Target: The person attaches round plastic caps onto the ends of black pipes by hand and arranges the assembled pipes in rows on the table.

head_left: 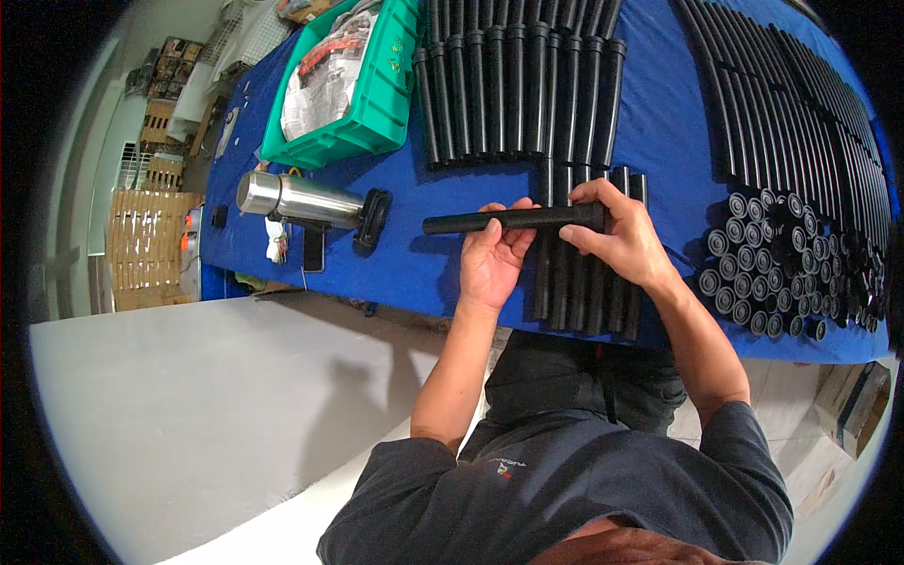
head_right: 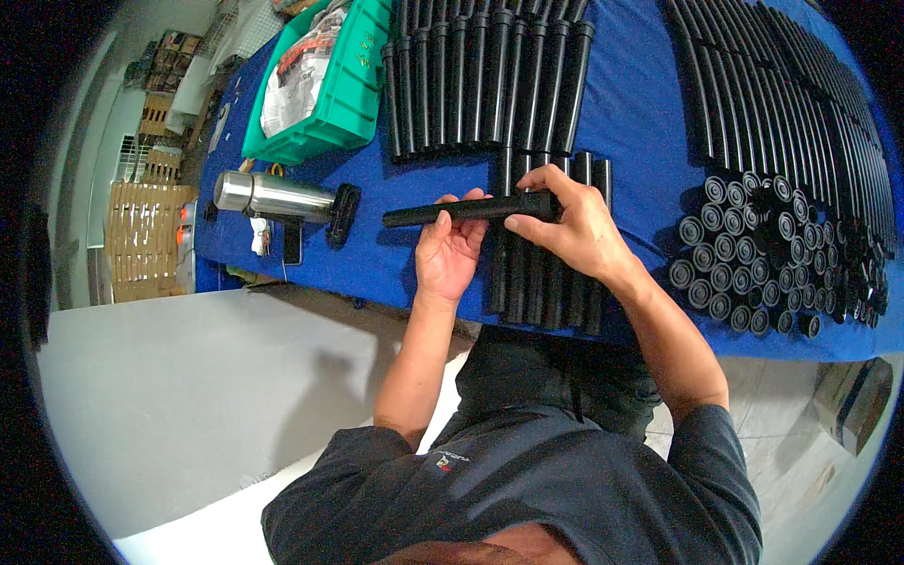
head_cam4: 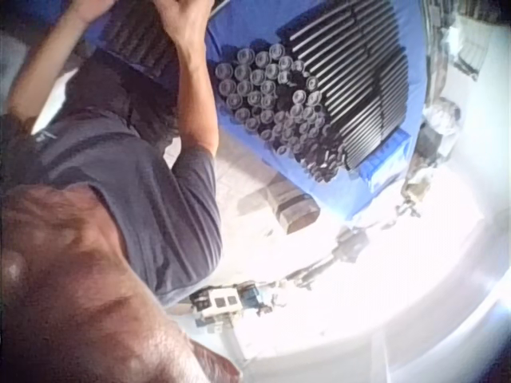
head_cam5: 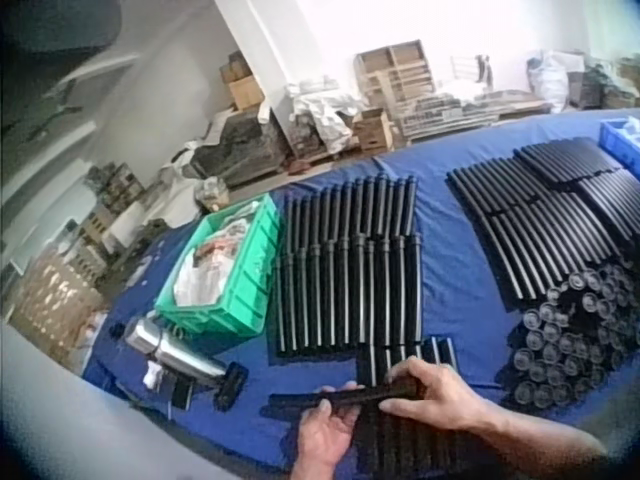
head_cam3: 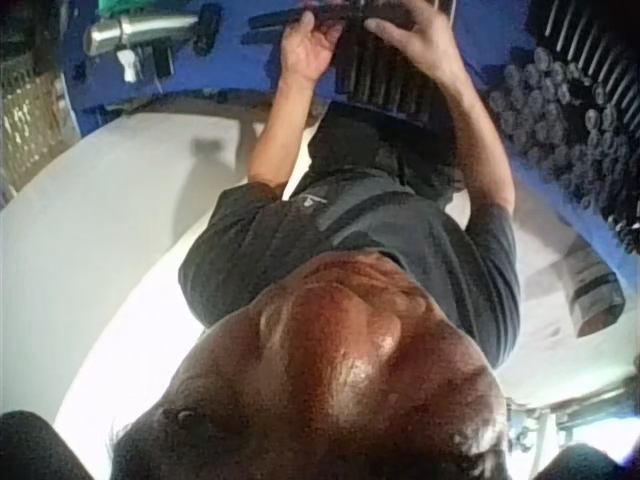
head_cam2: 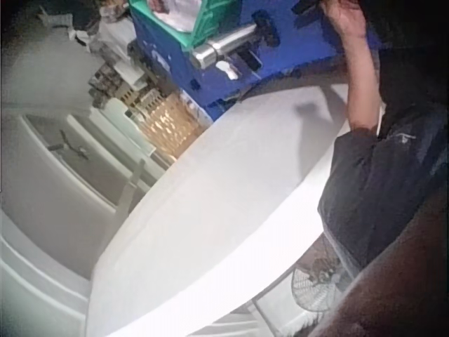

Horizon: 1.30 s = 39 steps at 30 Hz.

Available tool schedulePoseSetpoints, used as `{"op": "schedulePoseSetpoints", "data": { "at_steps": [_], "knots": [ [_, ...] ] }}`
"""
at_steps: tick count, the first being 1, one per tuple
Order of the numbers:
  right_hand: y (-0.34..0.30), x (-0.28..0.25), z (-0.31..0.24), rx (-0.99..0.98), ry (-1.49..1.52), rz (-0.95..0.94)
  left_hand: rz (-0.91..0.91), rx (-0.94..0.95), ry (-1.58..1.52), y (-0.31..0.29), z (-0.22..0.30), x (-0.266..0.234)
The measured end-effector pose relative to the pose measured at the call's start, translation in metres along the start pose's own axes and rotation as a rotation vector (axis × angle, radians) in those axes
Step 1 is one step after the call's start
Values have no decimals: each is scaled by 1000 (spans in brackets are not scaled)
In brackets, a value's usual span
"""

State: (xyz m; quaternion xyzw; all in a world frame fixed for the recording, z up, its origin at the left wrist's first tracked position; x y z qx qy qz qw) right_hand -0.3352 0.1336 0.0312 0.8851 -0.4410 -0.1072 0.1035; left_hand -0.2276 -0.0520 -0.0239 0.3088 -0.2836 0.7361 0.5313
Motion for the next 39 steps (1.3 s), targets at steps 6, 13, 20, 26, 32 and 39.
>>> {"op": "schedulePoseSetpoints", "data": {
  "at_steps": [6, 13, 20, 26, 32, 39],
  "knots": [
    [0, -4, -6, 174, -58, -101, -10, -17, 8, 1, 1, 0],
    [0, -2, 2, 215, 5, -91, -3, -36, -24, 1, 1, 2],
    [-2, -1, 3, 380, 145, -73, -41, -22, -27, 1, 1, 1],
    [-2, 1, 5, 283, 139, -11, -16, -12, -22, 1, 1, 1],
    [1, -1, 6, -156, -111, -33, 8, -40, -24, 0, 2, 1],
    [-1, -3, 2, 231, -16, -87, -2, -33, -8, 0, 2, 3]
  ]
}}
Point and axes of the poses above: each hand's wrist, its own y-axis towards the middle knuckle, its own x-axis out of the palm, z = x × y, the point moved 1 cm from there along y, towards the middle knuckle, and after that the axes turned 10 degrees about y, right-handed, at the moved point
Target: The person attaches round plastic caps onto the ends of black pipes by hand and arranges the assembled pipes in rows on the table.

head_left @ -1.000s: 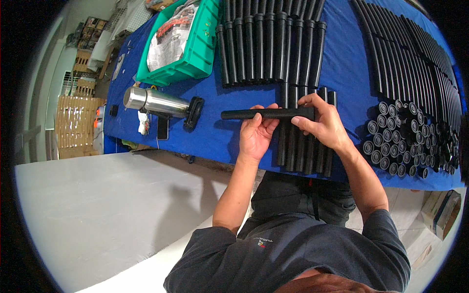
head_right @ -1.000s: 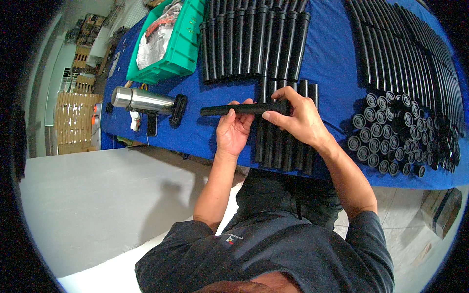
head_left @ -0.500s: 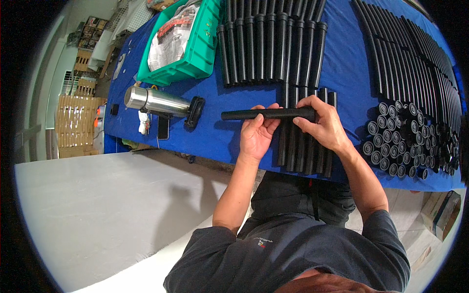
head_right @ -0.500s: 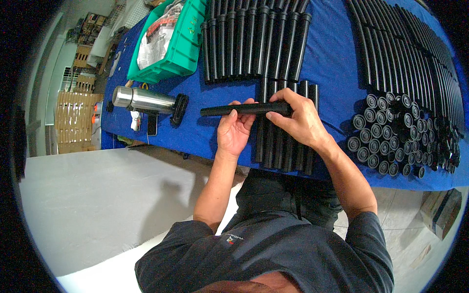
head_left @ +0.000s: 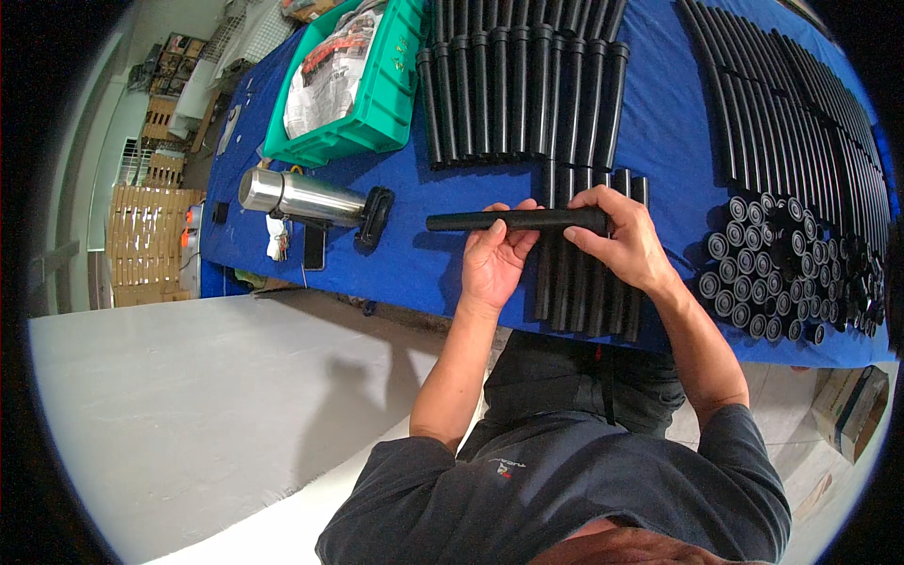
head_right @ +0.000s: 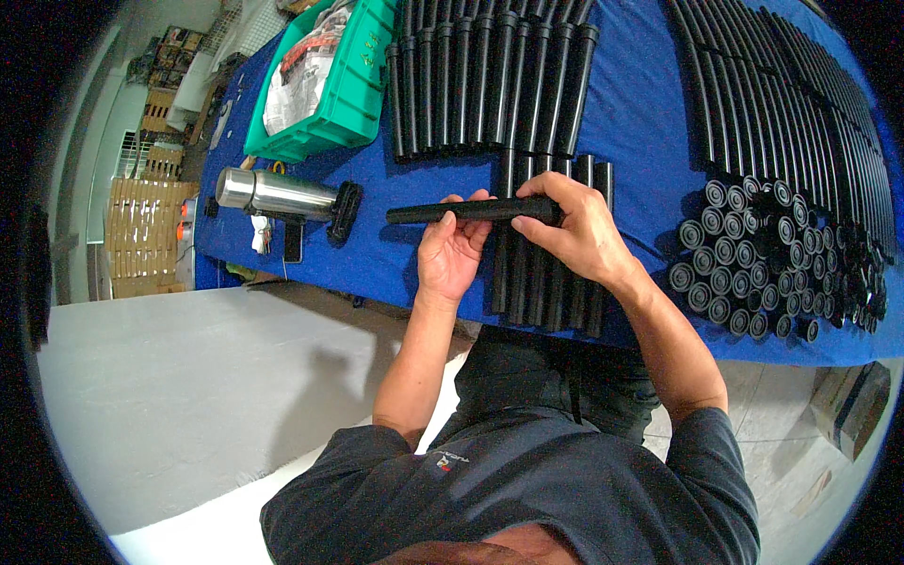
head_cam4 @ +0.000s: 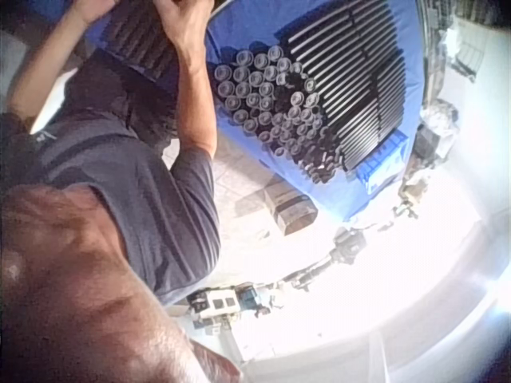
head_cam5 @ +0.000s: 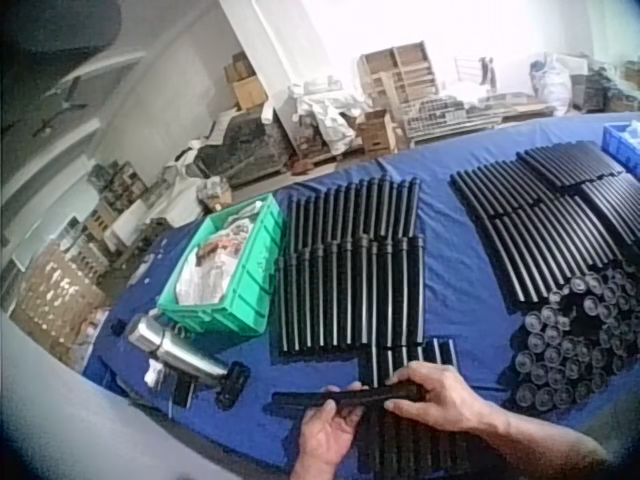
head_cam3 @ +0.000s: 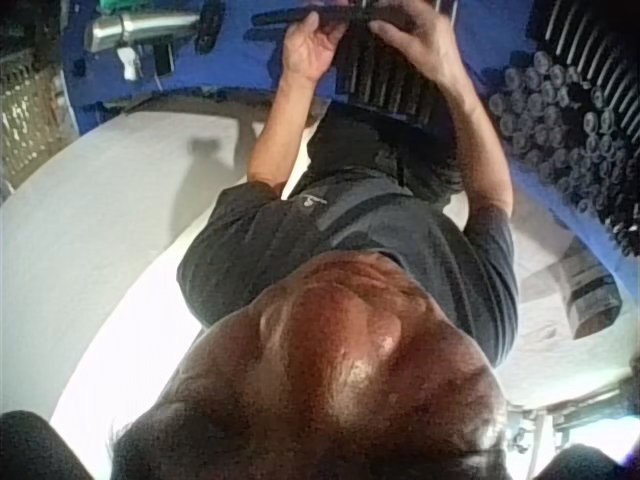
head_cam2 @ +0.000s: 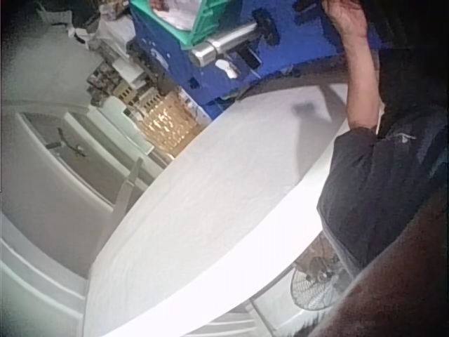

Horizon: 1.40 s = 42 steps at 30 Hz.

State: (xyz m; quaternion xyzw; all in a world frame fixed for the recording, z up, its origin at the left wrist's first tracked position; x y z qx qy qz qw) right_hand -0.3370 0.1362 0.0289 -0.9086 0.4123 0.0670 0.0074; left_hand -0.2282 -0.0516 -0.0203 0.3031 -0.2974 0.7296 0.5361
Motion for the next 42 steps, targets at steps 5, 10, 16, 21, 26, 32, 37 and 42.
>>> {"op": "schedulePoseSetpoints", "data": {
  "at_steps": [5, 10, 16, 21, 26, 32, 37, 42],
  "knots": [
    [0, 1, -2, 160, 173, -13, -2, -6, -17, 1, 1, -1],
    [0, 1, -5, 43, 107, -30, 0, 7, -35, 1, -1, -1],
    [-1, 1, -1, 4, 68, -19, -8, 3, -43, 0, 0, 2],
    [-2, 5, 3, 31, 112, 16, -18, 39, -4, 1, 0, 2],
    [-1, 8, 4, -34, 141, 54, -29, 60, 25, 1, 1, 1],
    [-3, 4, 6, -11, 78, 40, -22, 34, 2, 1, -1, 2],
    [-2, 1, -6, 20, 116, -16, -41, 32, -21, -2, 0, -2],
    [2, 2, 0, 57, 363, -34, -124, 73, 28, -3, 4, -2]
  ]
}}
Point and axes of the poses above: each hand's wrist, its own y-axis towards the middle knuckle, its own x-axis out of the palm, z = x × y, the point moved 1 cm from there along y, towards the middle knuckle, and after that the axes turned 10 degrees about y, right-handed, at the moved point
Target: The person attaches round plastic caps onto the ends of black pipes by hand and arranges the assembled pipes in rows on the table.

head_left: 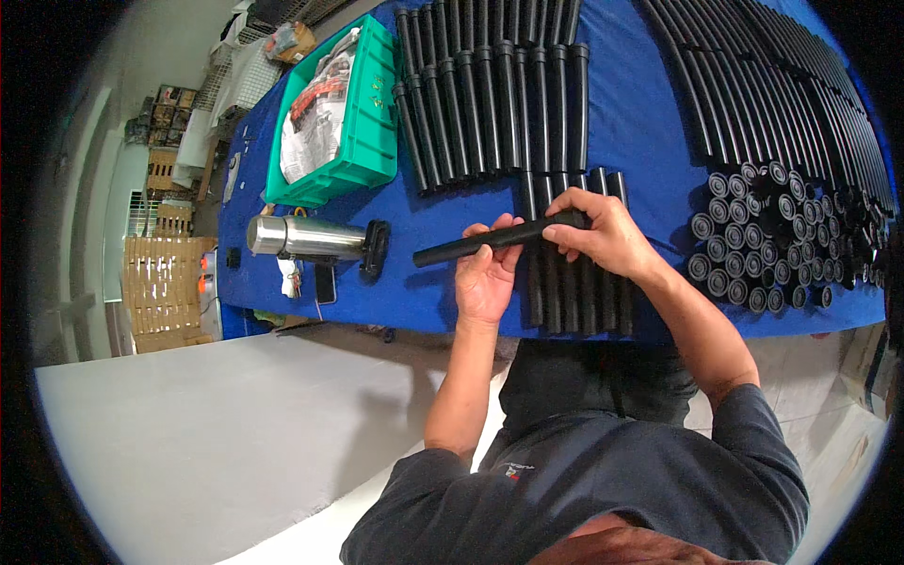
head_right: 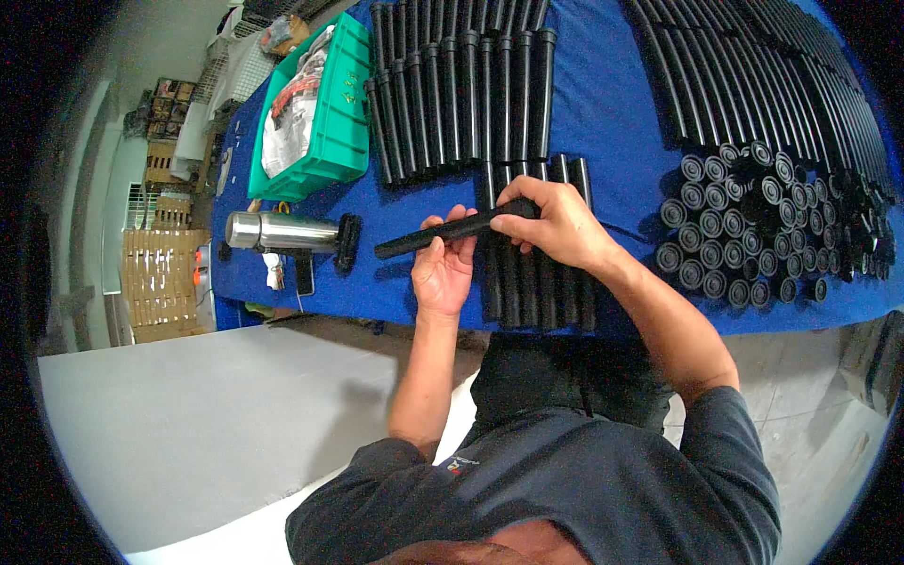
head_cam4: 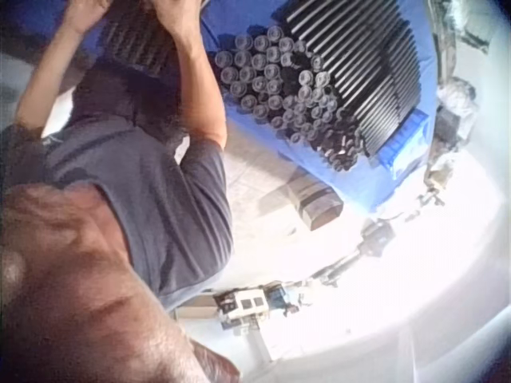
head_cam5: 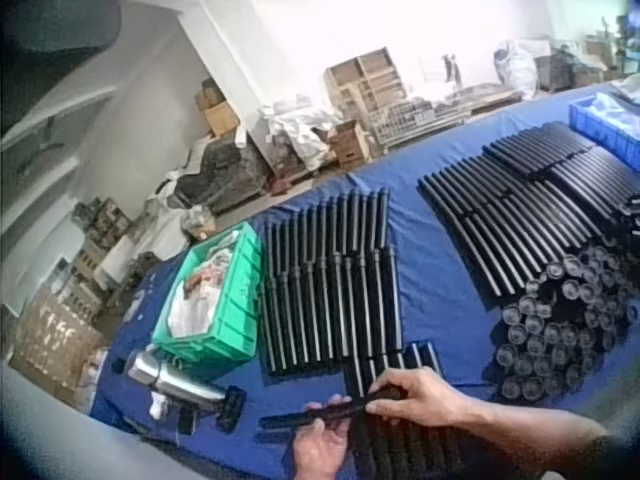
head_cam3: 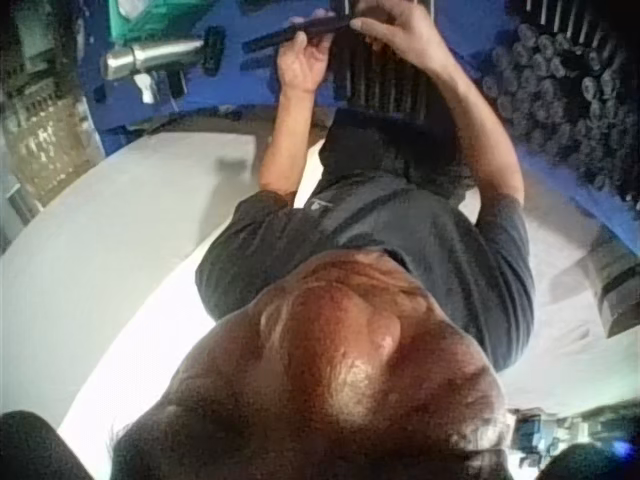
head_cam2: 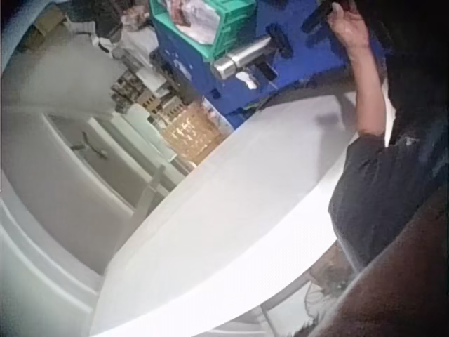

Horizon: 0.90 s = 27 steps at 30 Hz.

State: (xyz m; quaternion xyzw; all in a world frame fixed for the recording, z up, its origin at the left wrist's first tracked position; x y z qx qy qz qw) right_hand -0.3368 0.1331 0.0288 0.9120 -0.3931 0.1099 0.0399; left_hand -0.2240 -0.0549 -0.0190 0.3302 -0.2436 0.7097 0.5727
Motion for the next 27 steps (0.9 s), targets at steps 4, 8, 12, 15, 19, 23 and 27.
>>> {"op": "schedulePoseSetpoints", "data": {
  "at_steps": [4, 8, 12, 15, 19, 23, 27],
  "knots": [
    [-1, -8, -2, 0, 64, -34, 37, -8, -26, -6, 7, 10],
    [1, -13, -2, -90, 138, -24, 106, 105, -97, -16, 36, 1],
    [4, -13, -3, -82, 317, 79, 171, 44, 193, -30, 68, -23],
    [5, -15, -2, -83, 413, 69, 92, -136, 672, -34, 85, -6],
    [1, -18, -4, -22, 505, -87, -10, -304, 1011, -23, 73, 46],
    [-1, -20, -8, -6, 549, -126, -238, -289, 1227, -19, 54, 57],
    [2, -14, -9, 32, 492, -156, -207, -269, 1256, -27, 57, 58]
  ]
}}
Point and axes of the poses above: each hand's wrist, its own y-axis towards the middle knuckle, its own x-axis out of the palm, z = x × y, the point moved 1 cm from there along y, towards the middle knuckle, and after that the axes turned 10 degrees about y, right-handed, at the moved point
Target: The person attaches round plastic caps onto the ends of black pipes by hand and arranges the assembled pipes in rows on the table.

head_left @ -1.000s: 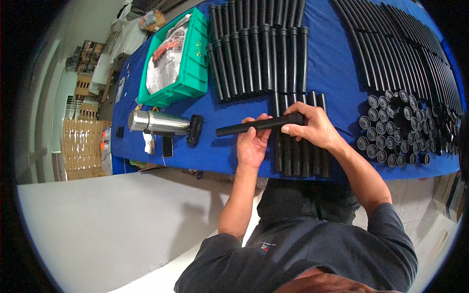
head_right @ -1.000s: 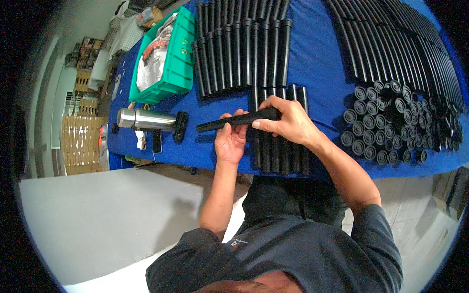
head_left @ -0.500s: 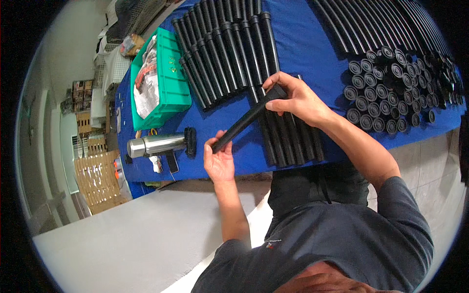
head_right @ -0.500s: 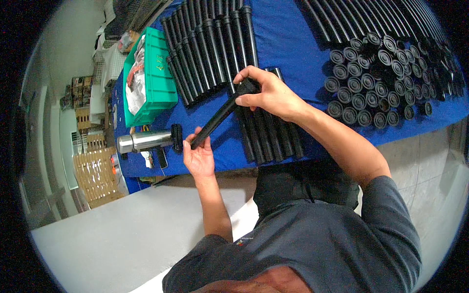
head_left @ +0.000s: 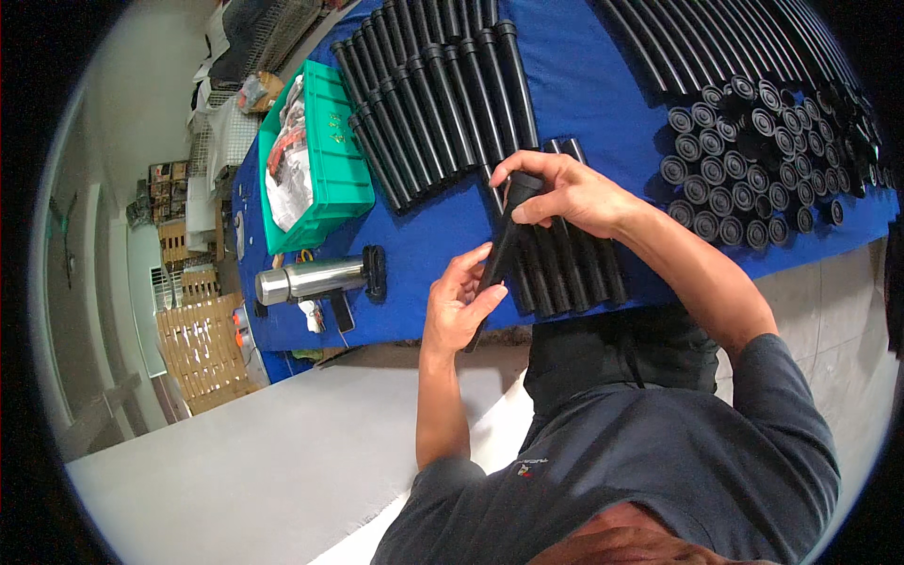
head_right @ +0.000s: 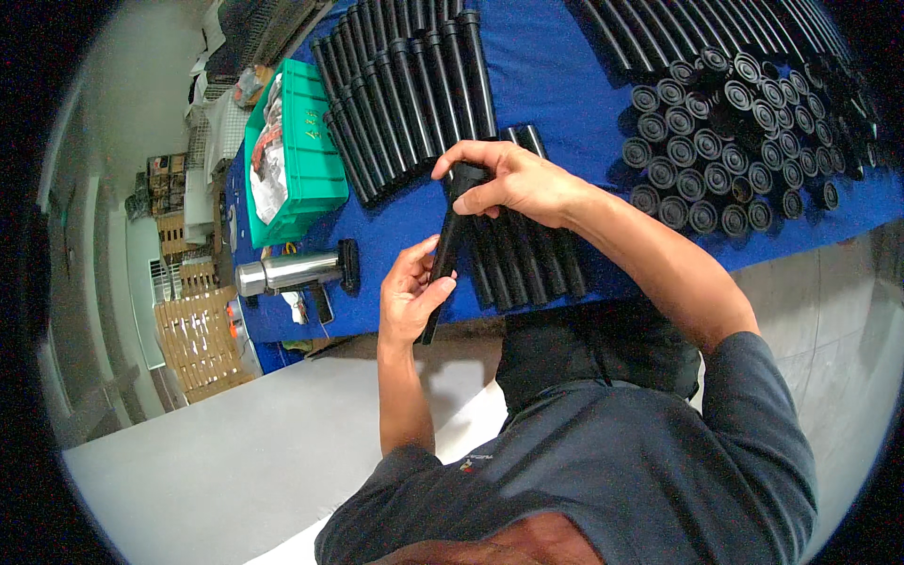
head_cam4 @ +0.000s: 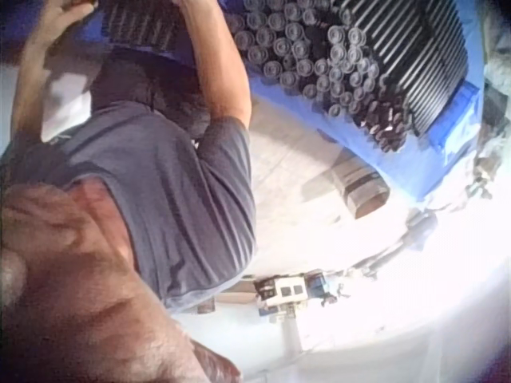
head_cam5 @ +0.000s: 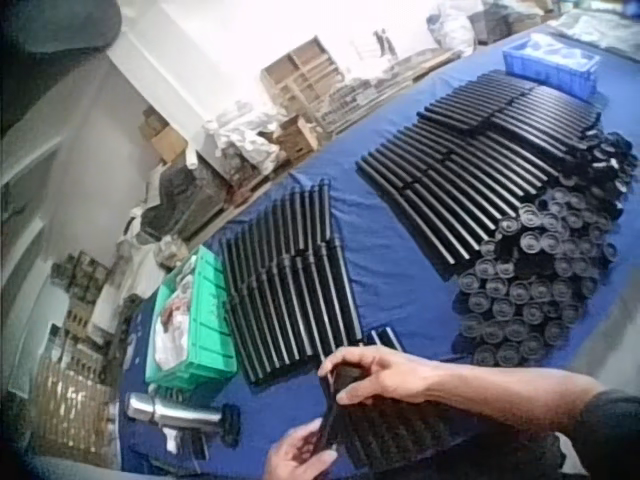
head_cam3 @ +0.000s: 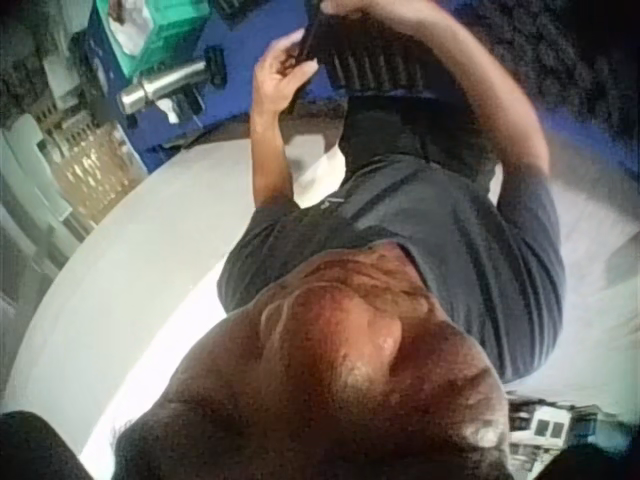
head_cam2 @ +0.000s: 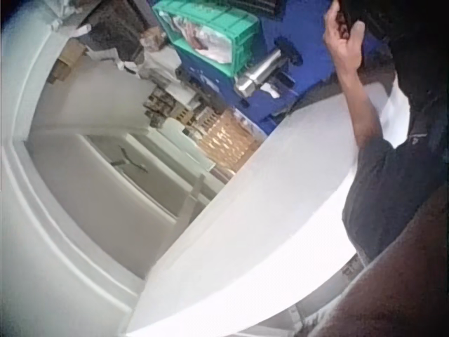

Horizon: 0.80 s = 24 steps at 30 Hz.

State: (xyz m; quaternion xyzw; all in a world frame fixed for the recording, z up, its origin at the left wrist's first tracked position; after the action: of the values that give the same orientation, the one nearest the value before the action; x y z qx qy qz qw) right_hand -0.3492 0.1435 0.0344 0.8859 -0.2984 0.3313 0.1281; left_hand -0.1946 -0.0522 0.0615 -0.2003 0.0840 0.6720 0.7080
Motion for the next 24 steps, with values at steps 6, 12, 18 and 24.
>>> {"op": "schedulePoseSetpoints", "data": {
  "at_steps": [6, 12, 18, 24],
  "knots": [
    [-3, -3, 0, 9, -85, -34, 33, -17, 25, -5, 5, 4],
    [0, -15, 2, -425, -159, 457, 143, -38, 278, 57, 46, -19],
    [7, -20, 11, -590, -378, 459, 283, 296, 817, 165, 65, -38],
    [4, -15, 10, -577, -539, 435, 217, 209, 1259, 228, 56, -12]
  ]
}}
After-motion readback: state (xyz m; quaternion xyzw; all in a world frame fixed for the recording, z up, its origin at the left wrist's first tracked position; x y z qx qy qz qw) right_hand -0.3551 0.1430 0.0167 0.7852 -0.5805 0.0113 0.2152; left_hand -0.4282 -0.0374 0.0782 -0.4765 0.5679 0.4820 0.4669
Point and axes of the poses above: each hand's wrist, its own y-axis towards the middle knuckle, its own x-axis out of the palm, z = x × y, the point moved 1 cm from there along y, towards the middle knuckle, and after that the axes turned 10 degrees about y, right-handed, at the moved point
